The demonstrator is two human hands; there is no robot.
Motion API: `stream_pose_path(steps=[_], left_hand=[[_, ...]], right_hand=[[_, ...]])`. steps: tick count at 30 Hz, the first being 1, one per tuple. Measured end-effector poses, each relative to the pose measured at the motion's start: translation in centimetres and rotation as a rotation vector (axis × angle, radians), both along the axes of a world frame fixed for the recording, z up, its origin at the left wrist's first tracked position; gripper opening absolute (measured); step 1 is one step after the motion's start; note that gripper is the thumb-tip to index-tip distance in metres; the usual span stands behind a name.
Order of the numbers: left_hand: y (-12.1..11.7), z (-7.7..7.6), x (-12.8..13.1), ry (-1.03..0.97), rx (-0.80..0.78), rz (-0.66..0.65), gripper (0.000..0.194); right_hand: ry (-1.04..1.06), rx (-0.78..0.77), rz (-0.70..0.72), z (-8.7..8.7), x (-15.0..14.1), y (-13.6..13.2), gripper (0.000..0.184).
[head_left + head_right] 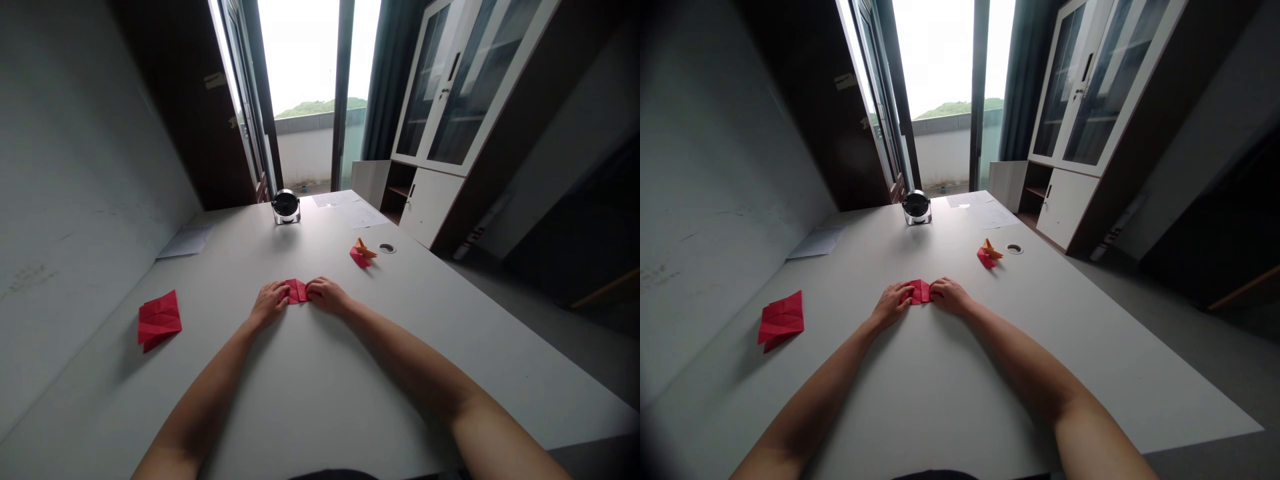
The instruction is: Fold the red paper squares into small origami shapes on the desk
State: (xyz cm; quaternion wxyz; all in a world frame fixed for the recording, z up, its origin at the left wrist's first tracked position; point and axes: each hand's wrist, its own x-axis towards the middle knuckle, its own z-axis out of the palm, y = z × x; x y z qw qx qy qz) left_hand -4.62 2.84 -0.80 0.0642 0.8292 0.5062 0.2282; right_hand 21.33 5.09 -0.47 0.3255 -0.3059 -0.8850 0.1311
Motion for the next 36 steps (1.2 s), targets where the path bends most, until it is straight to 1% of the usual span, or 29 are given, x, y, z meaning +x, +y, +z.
stream_pose_path(steps=[7, 20, 36], left_hand=[[-0.10, 0.20, 0.09, -0.011, -0.017, 0.019, 0.036], [0.07, -0.07, -0.04, -0.013, -0.016, 0.015, 0.036], [0.12, -0.20, -0.04, -0.024, -0.024, 0.015, 0.036]], right_hand=[[-0.010, 0.000, 0.001, -0.01, 0.10, 0.00, 0.015], [-0.006, 0.000, -0.003, -0.48, 0.14, 0.28, 0.014], [-0.013, 0.002, 0.002, -0.15, 0.14, 0.13, 0.015]])
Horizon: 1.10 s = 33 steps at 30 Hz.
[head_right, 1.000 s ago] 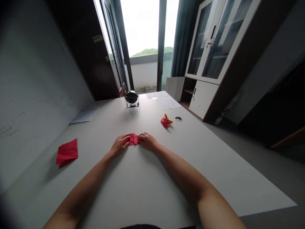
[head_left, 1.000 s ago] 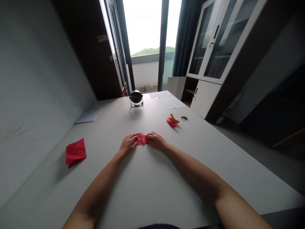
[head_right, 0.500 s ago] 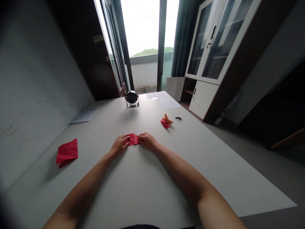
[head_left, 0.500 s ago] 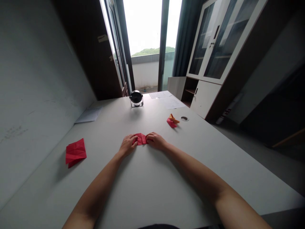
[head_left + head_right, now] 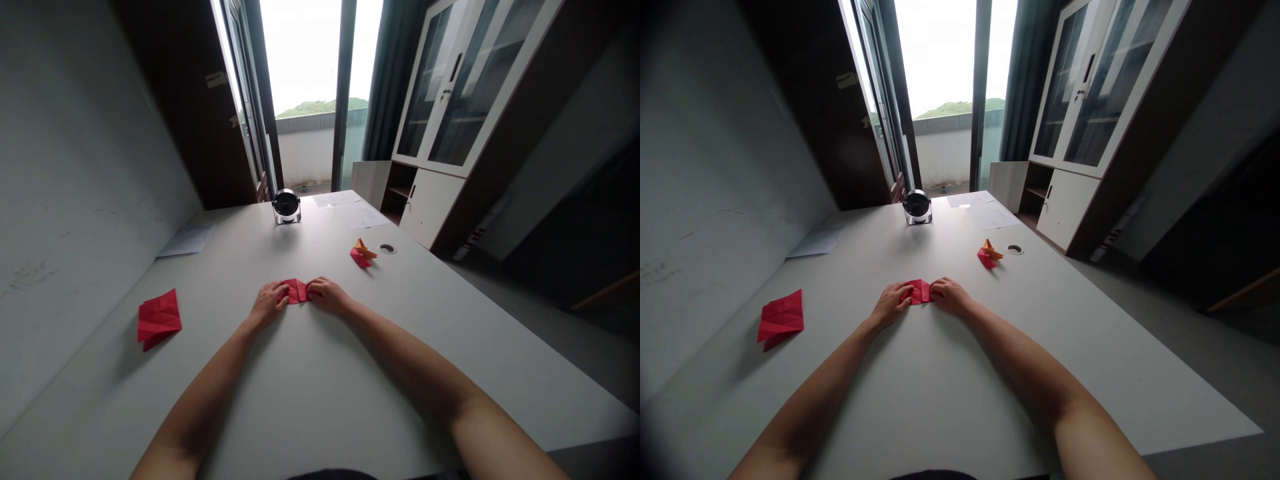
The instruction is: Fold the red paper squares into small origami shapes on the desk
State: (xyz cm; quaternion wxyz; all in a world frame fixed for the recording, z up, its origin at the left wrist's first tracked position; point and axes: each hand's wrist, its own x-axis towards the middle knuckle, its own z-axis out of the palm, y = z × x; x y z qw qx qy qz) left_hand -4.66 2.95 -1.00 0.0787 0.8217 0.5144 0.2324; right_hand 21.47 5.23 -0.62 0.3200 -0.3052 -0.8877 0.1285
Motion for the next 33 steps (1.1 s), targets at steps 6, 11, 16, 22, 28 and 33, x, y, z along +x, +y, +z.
stream_pose_path(steps=[6, 11, 16, 22, 28, 33], left_hand=[[-0.05, 0.06, 0.03, 0.007, -0.002, -0.001, 0.036], [-0.03, 0.01, -0.04, 0.023, -0.003, 0.009, 0.036], [0.18, -0.33, -0.16, 0.033, 0.012, 0.003, 0.036], [0.16, -0.29, -0.13, 0.028, 0.019, -0.009, 0.036], [0.00, -0.07, -0.12, 0.024, 0.018, -0.008, 0.036], [0.04, -0.14, -0.14, 0.024, 0.010, -0.005, 0.036]], right_hand=[[0.003, 0.002, 0.004, 0.05, 0.02, -0.09, 0.015], [0.007, -0.001, 0.001, 0.10, 0.00, -0.15, 0.015], [-0.003, -0.009, 0.001, 0.09, 0.04, -0.09, 0.015], [0.004, -0.011, -0.008, -0.06, 0.11, -0.08, 0.014], [0.004, -0.009, -0.010, -0.17, 0.06, -0.02, 0.014], [0.002, -0.008, -0.005, -0.32, 0.04, 0.12, 0.014]])
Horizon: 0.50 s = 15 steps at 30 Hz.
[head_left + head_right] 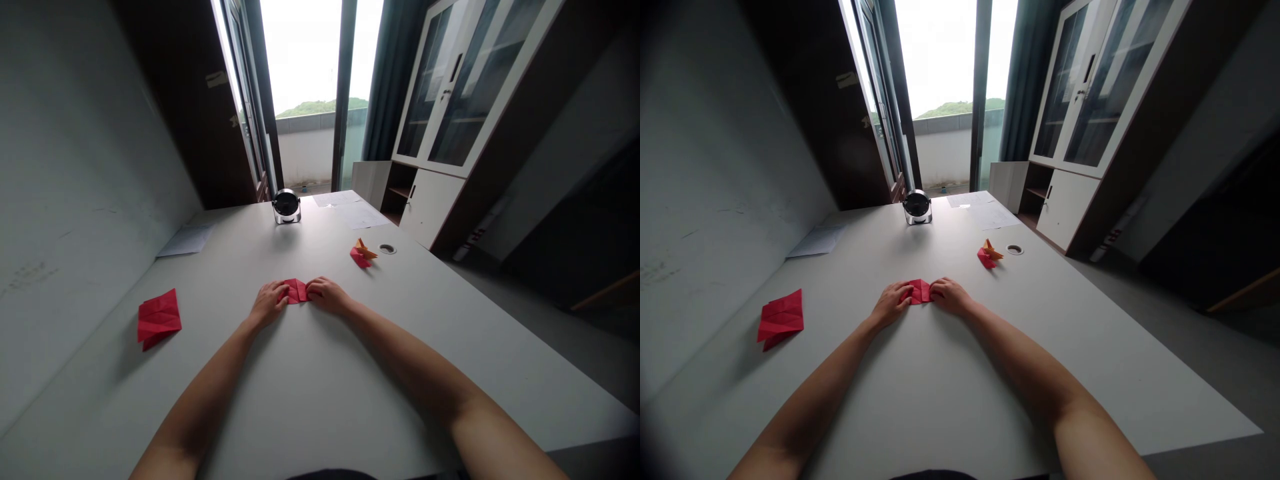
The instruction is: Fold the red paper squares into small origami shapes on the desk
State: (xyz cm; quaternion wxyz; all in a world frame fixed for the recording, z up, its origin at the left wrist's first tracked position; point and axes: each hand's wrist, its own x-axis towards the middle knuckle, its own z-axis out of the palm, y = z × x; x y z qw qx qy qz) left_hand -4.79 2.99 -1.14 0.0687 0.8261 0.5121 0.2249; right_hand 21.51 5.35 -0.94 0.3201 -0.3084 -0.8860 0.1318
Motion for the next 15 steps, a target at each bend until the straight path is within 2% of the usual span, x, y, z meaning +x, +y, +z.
stream_pose_path(steps=[15], left_hand=[[0.06, -0.07, 0.01, 0.020, 0.005, 0.004, 0.037]], right_hand=[[0.006, 0.009, 0.005, 0.21, 0.01, -0.14, 0.015]])
